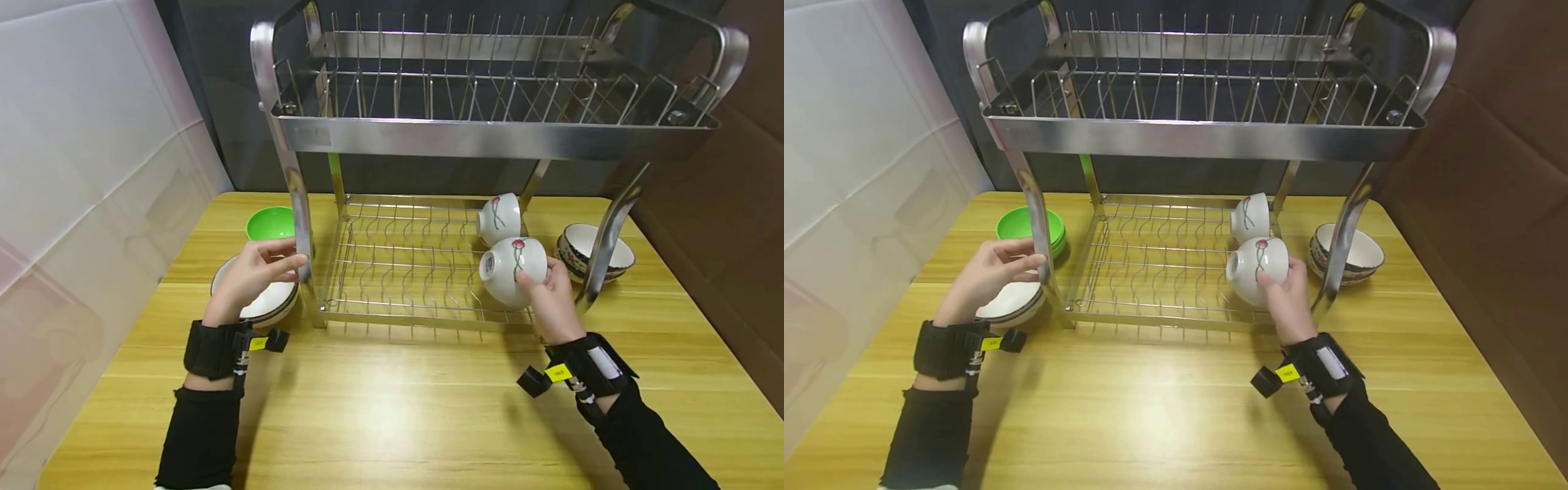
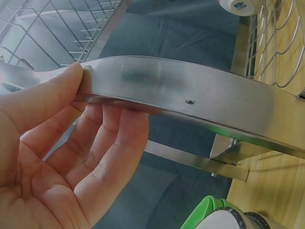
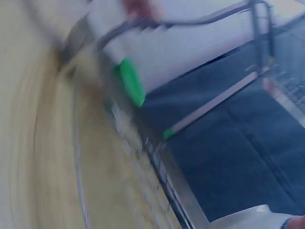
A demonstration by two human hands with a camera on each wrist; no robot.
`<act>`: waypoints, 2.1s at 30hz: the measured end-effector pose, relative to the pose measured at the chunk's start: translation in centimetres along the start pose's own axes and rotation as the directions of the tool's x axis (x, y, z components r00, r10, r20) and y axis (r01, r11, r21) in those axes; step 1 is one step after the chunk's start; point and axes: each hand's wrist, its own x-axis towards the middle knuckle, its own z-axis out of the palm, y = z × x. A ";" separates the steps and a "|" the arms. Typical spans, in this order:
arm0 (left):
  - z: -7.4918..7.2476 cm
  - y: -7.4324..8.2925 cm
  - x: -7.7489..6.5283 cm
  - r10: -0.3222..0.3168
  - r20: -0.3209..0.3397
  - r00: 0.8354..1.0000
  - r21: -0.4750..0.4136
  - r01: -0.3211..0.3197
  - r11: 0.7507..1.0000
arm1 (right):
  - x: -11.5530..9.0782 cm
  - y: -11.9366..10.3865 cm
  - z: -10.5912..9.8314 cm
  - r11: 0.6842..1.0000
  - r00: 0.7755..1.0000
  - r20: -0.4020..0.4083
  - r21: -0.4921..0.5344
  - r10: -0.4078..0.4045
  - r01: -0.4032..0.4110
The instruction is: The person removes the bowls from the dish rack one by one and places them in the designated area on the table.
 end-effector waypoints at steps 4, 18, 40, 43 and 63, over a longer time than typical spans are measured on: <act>-0.1 -0.1 0.0 0.000 0.000 1.000 0.002 0.000 1.000 | 0.0 -0.4 -0.3 0.978 0.997 0.069 0.204 0.023 -0.037; 0.0 -0.1 0.1 0.011 0.008 1.000 0.000 -0.011 1.000 | -1.0 0.0 -0.8 0.997 0.992 0.115 0.070 -0.043 0.035; -0.1 -0.4 0.3 0.001 0.007 1.000 0.000 -0.001 1.000 | -7.9 3.9 -6.2 0.157 0.455 0.470 -0.545 -0.756 0.824; -0.1 -0.2 0.3 -0.011 0.004 1.000 -0.004 0.011 1.000 | -8.4 3.9 -7.2 0.085 0.423 0.507 -0.560 -0.751 0.824; -0.1 -0.1 0.3 -0.012 -0.004 1.000 -0.025 0.012 1.000 | -11.1 8.2 -14.3 0.108 0.378 0.387 -0.564 -0.841 0.818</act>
